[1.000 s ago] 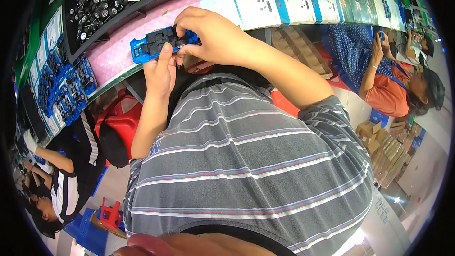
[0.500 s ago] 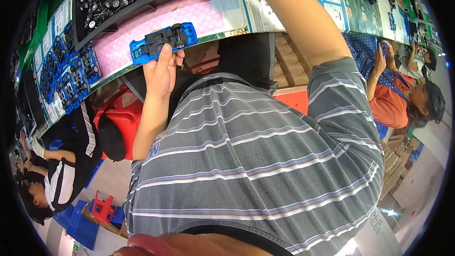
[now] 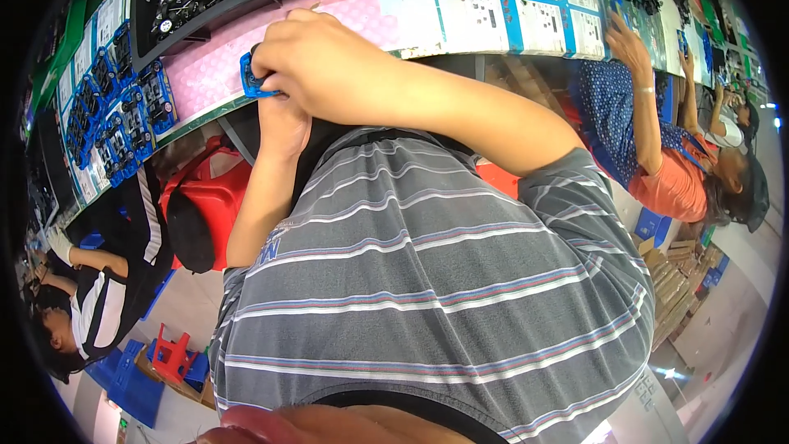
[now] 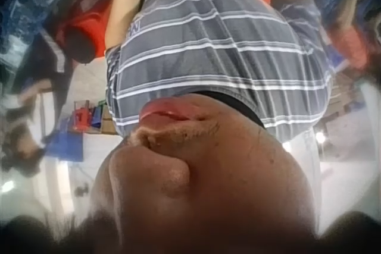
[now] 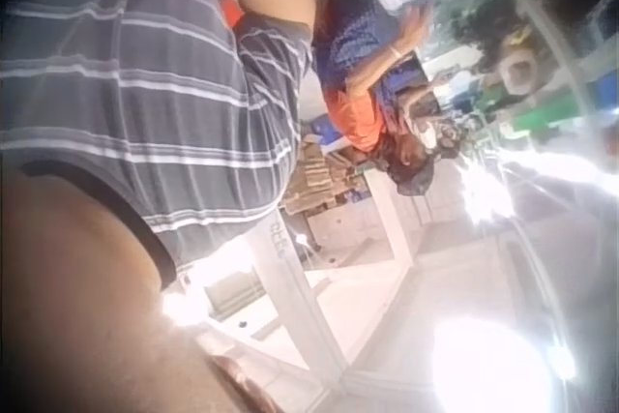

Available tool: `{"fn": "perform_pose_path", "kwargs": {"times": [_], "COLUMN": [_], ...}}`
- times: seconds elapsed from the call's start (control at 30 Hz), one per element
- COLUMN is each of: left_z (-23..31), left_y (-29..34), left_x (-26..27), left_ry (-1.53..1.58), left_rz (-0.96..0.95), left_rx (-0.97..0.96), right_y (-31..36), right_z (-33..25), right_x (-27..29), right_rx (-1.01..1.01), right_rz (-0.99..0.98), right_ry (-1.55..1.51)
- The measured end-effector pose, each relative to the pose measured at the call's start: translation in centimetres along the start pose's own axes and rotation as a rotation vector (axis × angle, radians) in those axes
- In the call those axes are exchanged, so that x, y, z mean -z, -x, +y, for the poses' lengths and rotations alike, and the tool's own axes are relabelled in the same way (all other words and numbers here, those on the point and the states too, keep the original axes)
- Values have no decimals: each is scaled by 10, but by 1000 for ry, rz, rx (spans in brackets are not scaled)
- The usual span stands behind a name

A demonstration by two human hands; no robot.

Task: The person assembles toy cars by hand, fitting wheels and axles onto car chassis, assembling wheel components, and moving trays of cars.

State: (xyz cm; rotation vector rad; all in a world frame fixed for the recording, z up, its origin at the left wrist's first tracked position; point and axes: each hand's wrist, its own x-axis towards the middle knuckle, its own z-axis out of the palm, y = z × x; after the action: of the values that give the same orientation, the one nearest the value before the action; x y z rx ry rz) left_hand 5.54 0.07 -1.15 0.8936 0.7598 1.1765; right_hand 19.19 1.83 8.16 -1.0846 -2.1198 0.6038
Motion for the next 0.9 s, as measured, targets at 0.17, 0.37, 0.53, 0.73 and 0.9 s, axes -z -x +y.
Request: {"fn": "perform_pose_path", "kwargs": {"times": [0.17,0.37,0.53,0.73,0.9], "left_z": [-8,-4,-1,-10,1], "left_y": [6,13,11,5,11], "left_x": [15,26,22,32,9], "left_ry": [-28,44,48,-88,-113], "left_rz": [-11,-123,-176,-214,-53], "left_rx": [91,204,158,163,162], "right_y": [1,2,0,4,11], "right_z": [4,7,22,20,14], "right_x": [-10,3,15,5,-20], "right_rx": [52,16,-130,-28,-141], "right_rz": [11,102,-171,-128,-32], "right_ry": [52,40,-59,-23,-19]}}
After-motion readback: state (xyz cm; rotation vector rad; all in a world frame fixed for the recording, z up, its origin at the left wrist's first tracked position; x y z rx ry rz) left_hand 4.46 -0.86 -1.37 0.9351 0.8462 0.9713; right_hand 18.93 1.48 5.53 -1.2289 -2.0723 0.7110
